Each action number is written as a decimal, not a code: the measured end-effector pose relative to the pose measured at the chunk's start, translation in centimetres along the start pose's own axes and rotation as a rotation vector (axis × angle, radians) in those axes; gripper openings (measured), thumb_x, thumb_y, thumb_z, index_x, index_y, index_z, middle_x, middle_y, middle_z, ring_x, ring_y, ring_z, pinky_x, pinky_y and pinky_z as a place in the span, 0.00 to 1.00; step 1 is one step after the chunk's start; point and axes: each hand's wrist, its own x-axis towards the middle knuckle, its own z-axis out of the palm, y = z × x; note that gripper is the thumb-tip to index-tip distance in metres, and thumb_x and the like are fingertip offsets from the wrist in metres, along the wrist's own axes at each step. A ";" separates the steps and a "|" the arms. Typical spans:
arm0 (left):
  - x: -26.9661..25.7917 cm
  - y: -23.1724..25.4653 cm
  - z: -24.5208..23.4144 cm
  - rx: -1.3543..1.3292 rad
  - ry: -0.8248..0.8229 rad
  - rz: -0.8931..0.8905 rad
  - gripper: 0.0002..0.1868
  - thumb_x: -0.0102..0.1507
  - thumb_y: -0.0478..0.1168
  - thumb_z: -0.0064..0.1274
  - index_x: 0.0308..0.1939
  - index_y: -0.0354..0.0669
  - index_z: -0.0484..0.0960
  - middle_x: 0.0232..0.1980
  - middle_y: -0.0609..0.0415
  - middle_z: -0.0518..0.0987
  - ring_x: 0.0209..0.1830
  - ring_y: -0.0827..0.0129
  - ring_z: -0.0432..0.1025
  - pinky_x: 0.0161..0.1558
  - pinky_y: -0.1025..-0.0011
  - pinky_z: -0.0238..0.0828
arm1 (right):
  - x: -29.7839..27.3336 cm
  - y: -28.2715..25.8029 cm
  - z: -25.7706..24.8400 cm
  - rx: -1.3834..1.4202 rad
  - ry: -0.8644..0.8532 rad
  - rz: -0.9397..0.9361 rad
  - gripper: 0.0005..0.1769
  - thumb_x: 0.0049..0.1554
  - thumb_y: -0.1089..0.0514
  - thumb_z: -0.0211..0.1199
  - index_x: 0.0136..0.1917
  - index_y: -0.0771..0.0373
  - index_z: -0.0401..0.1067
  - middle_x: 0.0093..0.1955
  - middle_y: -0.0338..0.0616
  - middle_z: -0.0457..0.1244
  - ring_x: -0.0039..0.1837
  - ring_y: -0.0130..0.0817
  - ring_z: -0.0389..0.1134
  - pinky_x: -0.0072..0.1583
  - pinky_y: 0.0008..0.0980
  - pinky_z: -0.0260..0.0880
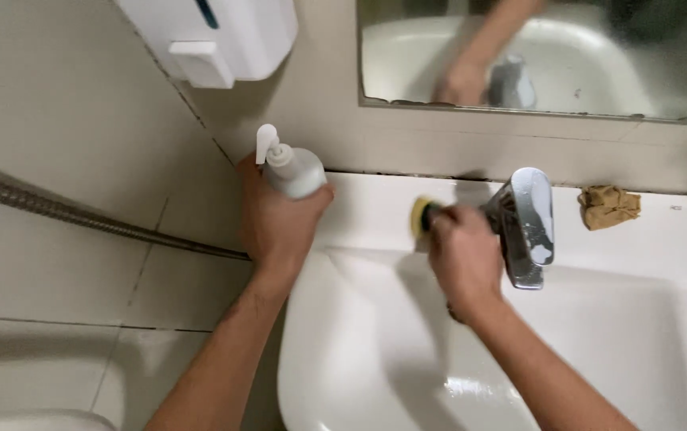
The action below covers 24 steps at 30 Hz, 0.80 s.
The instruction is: Clean the bathroom sink faucet and basin using liquid soap and a sponge.
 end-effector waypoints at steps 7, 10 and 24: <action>0.7 0.3 -3.1 -0.032 0.030 -0.017 0.50 0.45 0.51 0.76 0.63 0.41 0.64 0.59 0.48 0.78 0.56 0.52 0.76 0.53 0.54 0.74 | 6.0 -5.2 10.6 -0.025 -0.037 -0.089 0.08 0.53 0.61 0.63 0.46 0.60 0.80 0.56 0.52 0.69 0.54 0.52 0.70 0.52 0.48 0.72; 0.9 0.1 -3.2 -0.075 0.046 0.012 0.48 0.46 0.51 0.75 0.62 0.41 0.63 0.59 0.47 0.78 0.56 0.52 0.77 0.54 0.54 0.75 | 6.0 -9.9 11.7 0.262 -0.169 -0.139 0.08 0.55 0.61 0.62 0.47 0.62 0.79 0.55 0.53 0.68 0.50 0.53 0.71 0.52 0.48 0.72; 2.2 0.1 -5.5 -0.006 -0.013 -0.126 0.49 0.46 0.54 0.74 0.62 0.45 0.62 0.59 0.50 0.78 0.56 0.54 0.77 0.56 0.54 0.72 | 4.7 -4.5 8.6 -0.015 0.131 -0.112 0.11 0.48 0.62 0.67 0.47 0.60 0.82 0.50 0.51 0.71 0.54 0.52 0.69 0.56 0.46 0.72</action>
